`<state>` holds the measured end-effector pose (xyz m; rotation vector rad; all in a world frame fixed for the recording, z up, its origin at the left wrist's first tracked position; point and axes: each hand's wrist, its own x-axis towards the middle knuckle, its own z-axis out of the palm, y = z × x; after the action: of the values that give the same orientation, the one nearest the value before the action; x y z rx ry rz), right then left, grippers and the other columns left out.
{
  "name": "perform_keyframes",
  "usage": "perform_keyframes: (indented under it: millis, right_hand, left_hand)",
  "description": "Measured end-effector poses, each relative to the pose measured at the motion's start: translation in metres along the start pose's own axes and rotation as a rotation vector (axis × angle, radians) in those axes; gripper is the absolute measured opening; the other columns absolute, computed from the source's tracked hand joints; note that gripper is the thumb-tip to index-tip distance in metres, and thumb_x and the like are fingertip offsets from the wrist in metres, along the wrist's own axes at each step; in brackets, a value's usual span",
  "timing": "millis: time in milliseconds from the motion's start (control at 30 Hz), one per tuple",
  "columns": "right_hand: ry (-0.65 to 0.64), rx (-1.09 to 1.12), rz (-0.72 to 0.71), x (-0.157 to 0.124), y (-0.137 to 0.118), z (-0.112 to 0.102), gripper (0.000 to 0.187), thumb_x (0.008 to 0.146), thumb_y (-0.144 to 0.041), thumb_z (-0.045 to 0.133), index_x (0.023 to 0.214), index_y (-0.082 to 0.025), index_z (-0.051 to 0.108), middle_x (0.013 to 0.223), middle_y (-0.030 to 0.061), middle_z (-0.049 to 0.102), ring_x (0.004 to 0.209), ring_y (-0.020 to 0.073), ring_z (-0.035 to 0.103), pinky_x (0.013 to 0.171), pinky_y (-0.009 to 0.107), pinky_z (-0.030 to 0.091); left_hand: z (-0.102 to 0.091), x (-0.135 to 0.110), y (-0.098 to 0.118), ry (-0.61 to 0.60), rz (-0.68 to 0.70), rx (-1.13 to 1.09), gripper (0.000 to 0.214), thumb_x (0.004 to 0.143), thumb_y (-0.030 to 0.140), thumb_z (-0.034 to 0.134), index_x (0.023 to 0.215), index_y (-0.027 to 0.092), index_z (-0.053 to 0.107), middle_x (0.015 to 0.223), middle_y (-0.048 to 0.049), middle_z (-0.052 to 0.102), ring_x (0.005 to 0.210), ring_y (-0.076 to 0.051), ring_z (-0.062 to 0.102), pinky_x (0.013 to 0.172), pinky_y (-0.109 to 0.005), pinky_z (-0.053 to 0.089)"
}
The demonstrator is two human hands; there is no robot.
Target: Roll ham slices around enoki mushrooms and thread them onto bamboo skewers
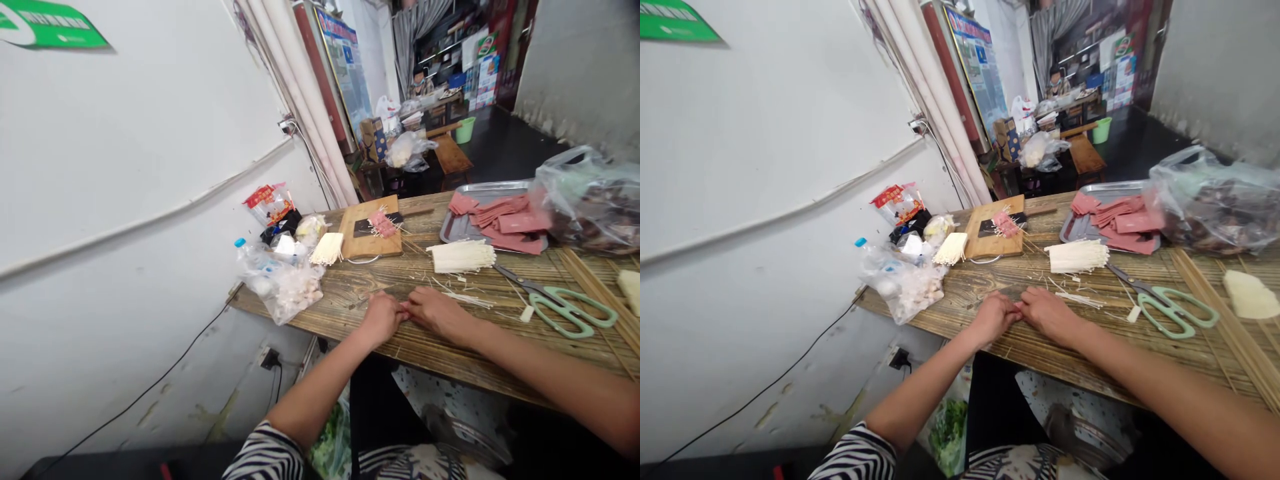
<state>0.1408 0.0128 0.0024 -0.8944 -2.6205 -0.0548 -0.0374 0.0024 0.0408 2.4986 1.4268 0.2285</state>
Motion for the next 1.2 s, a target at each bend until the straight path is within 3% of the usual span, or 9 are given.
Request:
perform_keyframes:
  millis: [133,267,500,667,767,933,1100,1200]
  right_hand:
    - [0.094,-0.014,-0.086,-0.004,-0.001,0.001,0.04,0.1,-0.024,0.029,0.084,-0.014,0.064,0.078,0.008,0.056,0.078,0.0181,0.043,0.072,0.034,0.03]
    - [0.067,0.013,-0.126,-0.002,0.0,-0.002,0.039,0.1,-0.024,0.029,0.083,-0.015,0.064,0.077,0.0075,0.056,0.075,0.0174,0.042,0.071,0.034,0.028]
    - [-0.113,0.096,-0.075,0.015,0.007,-0.011,0.038,0.098,-0.028,0.037,0.076,-0.016,0.066,0.075,0.0067,0.06,0.074,0.0168,0.046,0.07,0.032,0.028]
    - [-0.186,0.16,-0.028,0.021,0.011,-0.012,0.033,0.094,-0.03,0.044,0.076,-0.017,0.068,0.075,0.007,0.062,0.074,0.0172,0.05,0.07,0.03,0.031]
    - [-0.21,0.193,-0.031,0.023,0.014,-0.013,0.034,0.094,-0.032,0.044,0.074,-0.017,0.068,0.074,0.0073,0.062,0.074,0.0177,0.051,0.071,0.03,0.033]
    - [-0.227,0.232,-0.008,0.022,0.017,-0.016,0.035,0.094,-0.033,0.045,0.075,-0.017,0.069,0.075,0.0079,0.063,0.074,0.0175,0.053,0.071,0.029,0.035]
    - [-0.038,0.096,-0.05,0.008,0.01,-0.01,0.038,0.097,-0.034,0.037,0.088,-0.016,0.069,0.08,0.0092,0.062,0.078,0.0189,0.049,0.072,0.033,0.033]
    - [-0.004,0.038,-0.092,0.004,0.005,-0.006,0.042,0.1,-0.028,0.03,0.089,-0.015,0.068,0.079,0.0087,0.061,0.077,0.0185,0.046,0.07,0.034,0.032]
  left_hand:
    - [-0.002,0.002,-0.003,-0.011,0.012,-0.041,0.019,0.086,0.024,0.06,0.075,0.019,0.075,0.081,-0.0045,0.073,0.078,-0.017,0.062,0.082,-0.03,0.041]
    - [-0.001,-0.002,-0.003,0.0,0.004,-0.102,0.022,0.089,0.025,0.057,0.079,0.02,0.076,0.083,-0.0042,0.074,0.08,-0.017,0.063,0.083,-0.031,0.042]
    - [0.018,-0.025,0.007,0.278,-0.05,-0.016,0.015,0.088,0.03,0.061,0.095,0.023,0.073,0.093,-0.0046,0.073,0.092,-0.021,0.058,0.084,-0.037,0.039]
    - [0.033,-0.026,0.002,0.36,-0.008,0.002,0.023,0.093,0.031,0.053,0.098,0.022,0.074,0.095,-0.0073,0.073,0.089,-0.021,0.058,0.082,-0.037,0.04]
    - [0.032,-0.022,-0.001,0.357,-0.01,-0.031,0.022,0.093,0.031,0.054,0.096,0.023,0.074,0.094,-0.0066,0.074,0.085,-0.02,0.059,0.081,-0.036,0.04]
    - [0.02,-0.012,-0.005,0.248,-0.018,-0.158,0.019,0.09,0.03,0.059,0.086,0.023,0.076,0.088,-0.0043,0.076,0.083,-0.019,0.063,0.084,-0.035,0.043]
    - [0.014,-0.004,-0.009,0.173,-0.001,-0.196,0.018,0.088,0.023,0.061,0.08,0.022,0.077,0.087,-0.0028,0.076,0.081,-0.017,0.065,0.084,-0.031,0.044]
    - [0.011,-0.001,-0.011,0.139,0.001,-0.224,0.016,0.086,0.02,0.062,0.08,0.022,0.077,0.086,-0.0017,0.076,0.081,-0.016,0.066,0.085,-0.03,0.044]
